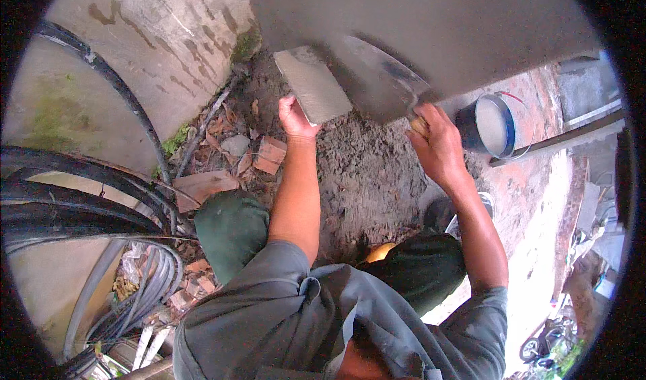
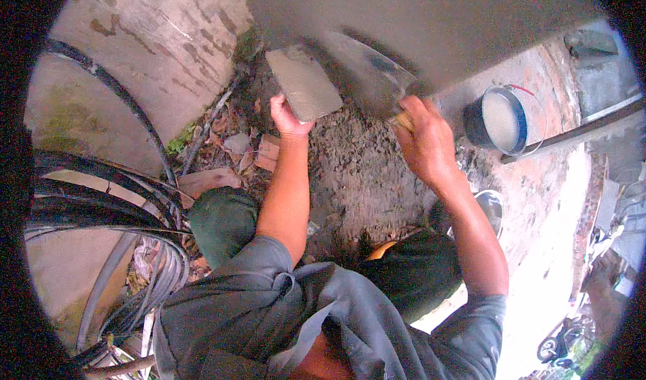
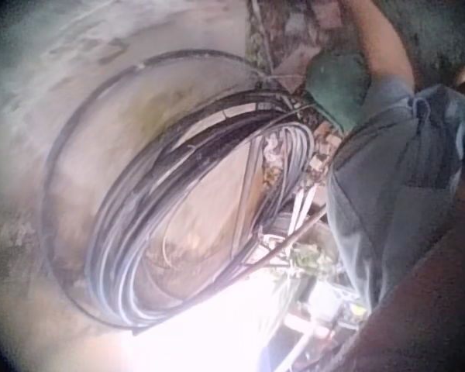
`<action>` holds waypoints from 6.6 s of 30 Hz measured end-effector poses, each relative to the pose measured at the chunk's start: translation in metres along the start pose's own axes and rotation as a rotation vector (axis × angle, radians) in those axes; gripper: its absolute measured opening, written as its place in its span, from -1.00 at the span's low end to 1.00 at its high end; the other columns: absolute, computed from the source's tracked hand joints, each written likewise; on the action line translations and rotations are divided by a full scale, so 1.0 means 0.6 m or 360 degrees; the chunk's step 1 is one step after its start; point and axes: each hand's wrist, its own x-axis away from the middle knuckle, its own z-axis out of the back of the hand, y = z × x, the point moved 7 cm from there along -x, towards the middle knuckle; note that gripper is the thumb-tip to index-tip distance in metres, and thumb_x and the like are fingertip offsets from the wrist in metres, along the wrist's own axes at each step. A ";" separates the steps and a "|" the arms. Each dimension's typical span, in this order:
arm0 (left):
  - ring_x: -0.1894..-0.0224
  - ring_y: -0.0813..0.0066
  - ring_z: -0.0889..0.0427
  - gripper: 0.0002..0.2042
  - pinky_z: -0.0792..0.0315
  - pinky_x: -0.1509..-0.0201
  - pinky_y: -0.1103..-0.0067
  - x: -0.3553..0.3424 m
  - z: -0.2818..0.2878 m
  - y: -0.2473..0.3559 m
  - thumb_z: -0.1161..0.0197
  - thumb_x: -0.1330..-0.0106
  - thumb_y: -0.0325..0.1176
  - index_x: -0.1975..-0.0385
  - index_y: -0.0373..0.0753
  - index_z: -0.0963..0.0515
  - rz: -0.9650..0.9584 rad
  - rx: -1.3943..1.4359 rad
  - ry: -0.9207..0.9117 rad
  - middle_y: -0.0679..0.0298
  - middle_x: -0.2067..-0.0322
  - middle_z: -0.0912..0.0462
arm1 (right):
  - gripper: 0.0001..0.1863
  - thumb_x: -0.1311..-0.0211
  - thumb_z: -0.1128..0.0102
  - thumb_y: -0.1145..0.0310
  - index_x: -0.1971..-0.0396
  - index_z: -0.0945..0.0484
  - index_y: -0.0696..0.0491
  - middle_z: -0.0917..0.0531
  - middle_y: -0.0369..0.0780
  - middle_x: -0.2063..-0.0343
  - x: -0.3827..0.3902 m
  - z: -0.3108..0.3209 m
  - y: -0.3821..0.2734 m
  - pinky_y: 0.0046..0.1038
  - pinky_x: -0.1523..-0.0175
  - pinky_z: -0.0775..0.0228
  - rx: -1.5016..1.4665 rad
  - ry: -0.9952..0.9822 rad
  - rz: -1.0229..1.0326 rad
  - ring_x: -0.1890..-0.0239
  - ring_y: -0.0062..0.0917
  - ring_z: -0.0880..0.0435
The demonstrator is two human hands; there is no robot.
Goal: The person applies wet cement to a wall using a trowel and smooths it with a float. They repeatedly scoop cement from a bucket, spread it on the wall, and level the surface in a continuous sequence.
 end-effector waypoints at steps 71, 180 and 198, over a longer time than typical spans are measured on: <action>-0.04 0.21 -0.59 -0.42 -0.52 -0.05 0.35 -0.202 -0.111 0.093 -0.22 -0.27 -0.39 -0.29 -0.42 -0.27 -0.0248 -0.1208 0.0675 0.01 -0.08 -0.52 | -0.70 -0.04 -0.37 0.62 0.23 -0.48 0.12 -0.47 -0.40 0.41 0.154 -0.111 0.156 -0.53 0.17 -0.34 -0.0737 -0.0958 -0.0914 0.30 -0.68 -0.39; -0.10 -0.10 -0.44 -0.22 -0.32 -0.23 0.15 -0.005 -0.772 0.089 -0.45 -0.01 -0.36 -0.31 -0.43 -0.32 -0.2697 -0.2482 -0.1023 -0.15 -0.04 -0.50 | -0.65 -0.18 -0.31 0.26 0.04 -0.56 0.02 -0.69 0.03 0.18 0.129 -0.110 0.165 -0.06 0.00 -0.50 -0.0372 -0.1095 -0.0498 0.07 0.01 -0.66; 0.16 0.04 -0.66 -0.66 -0.45 -0.02 0.24 -0.042 -1.012 0.197 -0.34 -0.24 -0.27 0.11 -0.38 -0.52 -0.2929 -0.2533 -0.1265 -0.02 0.24 -0.67 | -0.59 -0.17 -0.32 0.23 -0.02 -0.55 0.01 -0.71 0.04 0.20 0.128 -0.120 0.181 -0.03 0.00 -0.50 -0.0323 -0.1071 -0.0484 0.09 0.03 -0.67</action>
